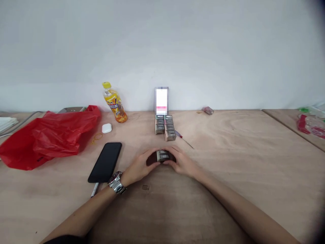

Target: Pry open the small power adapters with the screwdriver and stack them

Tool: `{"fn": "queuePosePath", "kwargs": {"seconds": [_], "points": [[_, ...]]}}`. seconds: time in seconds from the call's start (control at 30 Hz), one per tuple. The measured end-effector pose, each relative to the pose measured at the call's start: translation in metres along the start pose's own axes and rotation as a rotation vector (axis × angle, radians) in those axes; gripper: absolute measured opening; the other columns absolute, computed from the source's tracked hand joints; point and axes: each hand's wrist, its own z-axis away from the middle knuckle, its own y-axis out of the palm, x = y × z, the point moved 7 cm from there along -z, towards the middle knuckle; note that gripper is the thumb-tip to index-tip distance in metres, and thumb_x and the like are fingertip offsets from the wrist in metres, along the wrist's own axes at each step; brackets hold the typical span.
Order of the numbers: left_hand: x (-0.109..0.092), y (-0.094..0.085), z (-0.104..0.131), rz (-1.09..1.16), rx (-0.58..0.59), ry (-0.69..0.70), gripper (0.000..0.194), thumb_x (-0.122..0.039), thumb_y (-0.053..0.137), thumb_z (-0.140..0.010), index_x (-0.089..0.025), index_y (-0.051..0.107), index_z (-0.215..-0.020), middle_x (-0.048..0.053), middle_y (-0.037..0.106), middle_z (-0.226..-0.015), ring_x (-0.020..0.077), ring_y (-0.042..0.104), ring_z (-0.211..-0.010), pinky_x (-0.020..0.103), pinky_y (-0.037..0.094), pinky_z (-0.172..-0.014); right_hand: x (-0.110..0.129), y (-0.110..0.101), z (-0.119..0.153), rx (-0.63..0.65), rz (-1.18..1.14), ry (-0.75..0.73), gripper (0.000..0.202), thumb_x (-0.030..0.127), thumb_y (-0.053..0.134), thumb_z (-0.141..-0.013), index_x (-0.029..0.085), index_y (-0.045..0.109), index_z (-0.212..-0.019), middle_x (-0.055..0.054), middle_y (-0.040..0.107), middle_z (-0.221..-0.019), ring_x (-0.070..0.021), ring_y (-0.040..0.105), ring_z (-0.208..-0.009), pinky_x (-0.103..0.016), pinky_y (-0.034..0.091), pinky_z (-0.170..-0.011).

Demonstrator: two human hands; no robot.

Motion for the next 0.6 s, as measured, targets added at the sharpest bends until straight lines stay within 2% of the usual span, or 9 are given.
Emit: {"fn": "queuePosePath", "kwargs": {"seconds": [0.2,0.43,0.6], "points": [[-0.0063,0.0031,0.0001,-0.024,0.039,0.029,0.046,-0.023,0.059,-0.089,-0.028,0.044,-0.132,0.005,0.061,-0.124,0.0210,0.059,-0.112,0.038,0.049,-0.098,0.0000,-0.0002,0.0025,0.008,0.002,-0.006,0.041,0.019,0.059,-0.088,0.019,0.051,-0.128,-0.012,0.060,-0.121,-0.0248,0.057,-0.113,-0.044,0.048,-0.097],[0.0012,0.0037,0.0025,-0.071,-0.003,-0.015,0.047,-0.033,0.065,-0.085,-0.027,0.047,-0.128,0.005,0.062,-0.124,0.0236,0.061,-0.111,0.040,0.050,-0.096,0.0003,-0.0004,0.0043,0.011,0.029,0.001,0.042,0.011,0.053,-0.085,0.019,0.051,-0.126,-0.012,0.061,-0.117,-0.0248,0.058,-0.110,-0.044,0.050,-0.095],[-0.0036,0.0031,0.0012,-0.077,0.003,0.000,0.045,-0.026,0.065,-0.083,-0.025,0.049,-0.125,0.004,0.064,-0.119,0.0220,0.062,-0.107,0.037,0.051,-0.093,0.0003,0.0011,0.0053,0.015,0.044,-0.009,0.043,0.009,0.053,-0.084,0.017,0.050,-0.126,-0.012,0.060,-0.119,-0.0243,0.058,-0.111,-0.043,0.050,-0.096]]}}
